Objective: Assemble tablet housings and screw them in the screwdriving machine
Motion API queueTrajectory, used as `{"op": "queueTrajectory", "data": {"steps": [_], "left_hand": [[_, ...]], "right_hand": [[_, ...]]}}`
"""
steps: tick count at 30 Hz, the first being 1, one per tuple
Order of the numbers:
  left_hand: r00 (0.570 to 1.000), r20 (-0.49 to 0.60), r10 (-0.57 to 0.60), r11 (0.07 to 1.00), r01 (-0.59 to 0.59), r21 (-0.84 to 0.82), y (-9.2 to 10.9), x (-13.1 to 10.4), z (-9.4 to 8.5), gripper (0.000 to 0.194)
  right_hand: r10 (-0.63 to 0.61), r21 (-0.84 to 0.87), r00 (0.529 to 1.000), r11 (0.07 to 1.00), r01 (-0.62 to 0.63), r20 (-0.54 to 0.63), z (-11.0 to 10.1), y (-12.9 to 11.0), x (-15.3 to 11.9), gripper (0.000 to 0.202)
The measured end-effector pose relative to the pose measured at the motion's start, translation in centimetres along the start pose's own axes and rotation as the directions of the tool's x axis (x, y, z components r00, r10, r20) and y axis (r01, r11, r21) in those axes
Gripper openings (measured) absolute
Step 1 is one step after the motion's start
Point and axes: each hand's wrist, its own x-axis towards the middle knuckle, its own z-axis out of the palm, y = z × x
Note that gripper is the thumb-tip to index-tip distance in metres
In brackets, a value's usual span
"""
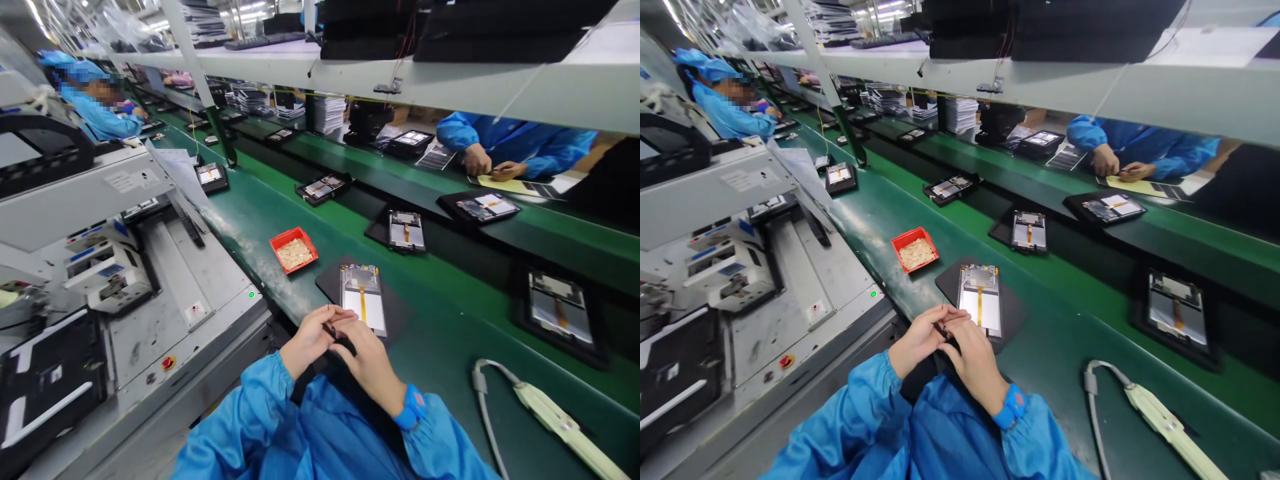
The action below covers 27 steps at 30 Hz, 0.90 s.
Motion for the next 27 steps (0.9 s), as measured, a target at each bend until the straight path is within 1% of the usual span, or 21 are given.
{"op": "queueTrajectory", "data": {"steps": [2, 3, 4, 5, 6, 7, 8, 9, 10, 11, 12, 13, 15, 18, 24, 27], "left_hand": [[0.999, 0.0, 0.037, 0.994, -0.037, 0.098, 0.0, 0.0, 0.2, 0.019], [0.998, -0.008, 0.066, 0.985, -0.064, 0.161, 0.1, -0.2, 0.2, 0.023], [0.994, -0.026, 0.109, 0.964, -0.099, 0.247, 0.3, -0.5, 0.1, 0.027], [0.983, -0.052, 0.177, 0.919, -0.147, 0.367, 0.5, -0.9, 0.0, 0.029], [0.959, -0.07, 0.273, 0.833, -0.199, 0.517, 0.6, -1.4, -0.1, 0.028], [0.922, -0.061, 0.382, 0.696, -0.244, 0.675, 0.7, -2.0, -0.2, 0.025], [0.876, -0.009, 0.482, 0.517, -0.277, 0.81, 0.7, -2.7, -0.3, 0.02], [0.83, 0.078, 0.551, 0.323, -0.299, 0.898, 0.7, -3.3, -0.3, 0.015], [0.798, 0.177, 0.577, 0.145, -0.313, 0.939, 0.5, -3.8, -0.2, 0.014], [0.78, 0.262, 0.568, 0.009, -0.324, 0.946, 0.4, -4.2, -0.1, 0.015], [0.776, 0.323, 0.542, -0.086, -0.331, 0.94, 0.2, -4.5, 0.0, 0.016], [0.775, 0.359, 0.52, -0.147, -0.332, 0.932, 0.1, -4.6, 0.1, 0.017], [0.779, 0.375, 0.503, -0.207, -0.312, 0.927, 0.0, -4.5, 0.3, 0.017], [0.79, 0.379, 0.482, -0.236, -0.3, 0.924, 0.1, -4.2, 0.3, 0.018], [0.83, 0.38, 0.408, -0.216, -0.317, 0.924, 0.5, -4.5, 0.0, 0.022], [0.835, 0.389, 0.388, -0.232, -0.32, 0.918, 0.5, -4.8, 0.1, 0.025]], "right_hand": [[0.085, 0.113, 0.996, 0.99, -0.083, -0.015, 1.1, 0.2, 0.7, 0.014], [0.166, 0.182, 0.986, 0.97, -0.159, -0.023, 1.5, 0.6, 0.9, 0.014], [0.266, 0.267, 0.964, 0.93, -0.251, -0.022, 1.7, 1.2, 1.0, 0.015], [0.374, 0.364, 0.927, 0.866, -0.344, -0.013, 1.8, 1.8, 1.0, 0.017], [0.474, 0.463, 0.88, 0.779, -0.423, 0.006, 1.8, 2.3, 1.0, 0.02], [0.553, 0.555, 0.832, 0.682, -0.476, 0.034, 1.8, 2.7, 0.9, 0.024], [0.605, 0.63, 0.794, 0.592, -0.503, 0.065, 1.7, 3.0, 0.8, 0.027], [0.632, 0.685, 0.769, 0.521, -0.509, 0.092, 1.7, 3.2, 0.7, 0.03], [0.642, 0.721, 0.758, 0.473, -0.507, 0.112, 1.8, 3.2, 0.7, 0.031], [0.642, 0.741, 0.756, 0.444, -0.503, 0.127, 1.8, 3.1, 0.6, 0.031], [0.637, 0.753, 0.759, 0.43, -0.498, 0.138, 1.9, 3.0, 0.7, 0.03], [0.628, 0.758, 0.765, 0.426, -0.493, 0.144, 2.0, 2.9, 0.7, 0.029], [0.605, 0.764, 0.782, 0.431, -0.48, 0.15, 2.2, 2.8, 0.7, 0.027], [0.577, 0.77, 0.802, 0.437, -0.464, 0.156, 2.5, 2.9, 0.6, 0.025], [0.541, 0.752, 0.827, 0.479, -0.453, 0.153, 2.7, 2.8, 0.4, 0.021], [0.529, 0.754, 0.834, 0.481, -0.447, 0.158, 2.7, 2.7, 0.4, 0.019]]}}
